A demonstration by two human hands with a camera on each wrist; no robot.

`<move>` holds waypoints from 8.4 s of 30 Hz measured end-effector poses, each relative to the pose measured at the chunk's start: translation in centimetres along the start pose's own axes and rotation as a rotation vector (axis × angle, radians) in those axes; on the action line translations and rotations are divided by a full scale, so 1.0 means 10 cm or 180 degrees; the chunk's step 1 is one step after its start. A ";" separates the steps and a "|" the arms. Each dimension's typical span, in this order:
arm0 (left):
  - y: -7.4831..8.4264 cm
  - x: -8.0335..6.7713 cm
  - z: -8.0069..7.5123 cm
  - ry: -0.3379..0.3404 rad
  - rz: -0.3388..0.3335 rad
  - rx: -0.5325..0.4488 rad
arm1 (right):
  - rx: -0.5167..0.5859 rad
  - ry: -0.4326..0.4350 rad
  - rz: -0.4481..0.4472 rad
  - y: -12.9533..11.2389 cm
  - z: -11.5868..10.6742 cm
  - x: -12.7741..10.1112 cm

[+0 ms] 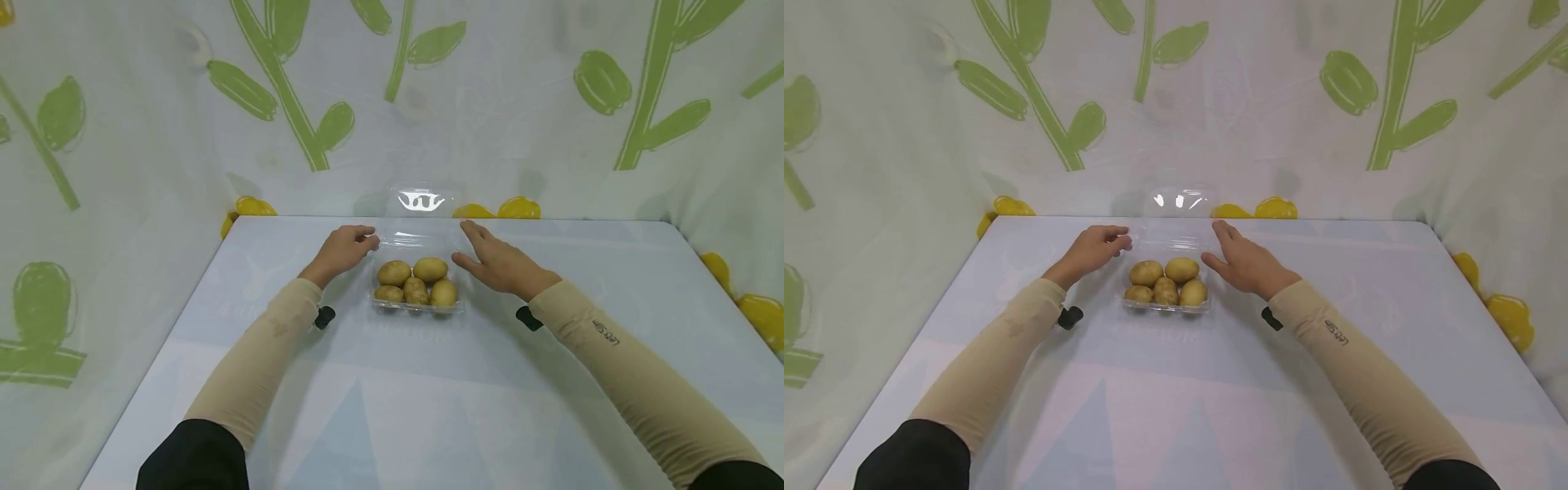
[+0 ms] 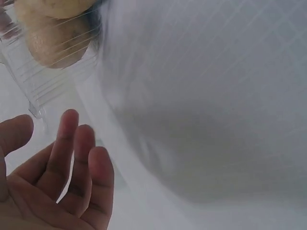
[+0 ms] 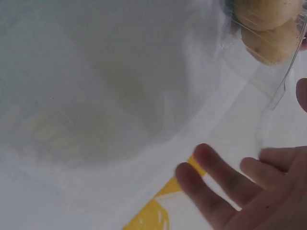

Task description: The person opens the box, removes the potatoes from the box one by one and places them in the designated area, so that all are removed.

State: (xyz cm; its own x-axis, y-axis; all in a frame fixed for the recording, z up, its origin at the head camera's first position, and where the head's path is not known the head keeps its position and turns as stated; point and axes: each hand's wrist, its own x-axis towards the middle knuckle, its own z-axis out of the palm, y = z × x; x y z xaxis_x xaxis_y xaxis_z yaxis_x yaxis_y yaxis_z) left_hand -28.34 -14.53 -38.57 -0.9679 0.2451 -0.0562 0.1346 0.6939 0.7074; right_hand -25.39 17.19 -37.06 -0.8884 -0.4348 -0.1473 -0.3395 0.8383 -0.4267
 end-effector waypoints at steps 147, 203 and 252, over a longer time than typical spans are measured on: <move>0.07 -0.75 -0.01 -0.0316 0.0729 0.1286 | -0.0141 0.1324 -0.1759 -0.56 0.24 0.08; 0.05 -0.78 0.02 -0.0287 0.0707 0.1246 | 0.0307 0.0954 -0.0511 0.62 -0.05 -0.44; 0.02 -0.77 0.02 -0.0318 0.0653 0.1161 | 0.0104 0.1134 -0.0303 0.73 0.01 -0.32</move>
State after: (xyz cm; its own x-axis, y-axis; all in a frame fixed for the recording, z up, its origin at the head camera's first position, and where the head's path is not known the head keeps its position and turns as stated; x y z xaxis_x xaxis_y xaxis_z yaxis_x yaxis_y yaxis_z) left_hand -20.85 -16.14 -38.11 -0.8903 0.4550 -0.0209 0.4059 0.8134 0.4165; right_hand -25.00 24.63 -39.74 -0.9071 -0.3637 0.2118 -0.4209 0.7861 -0.4526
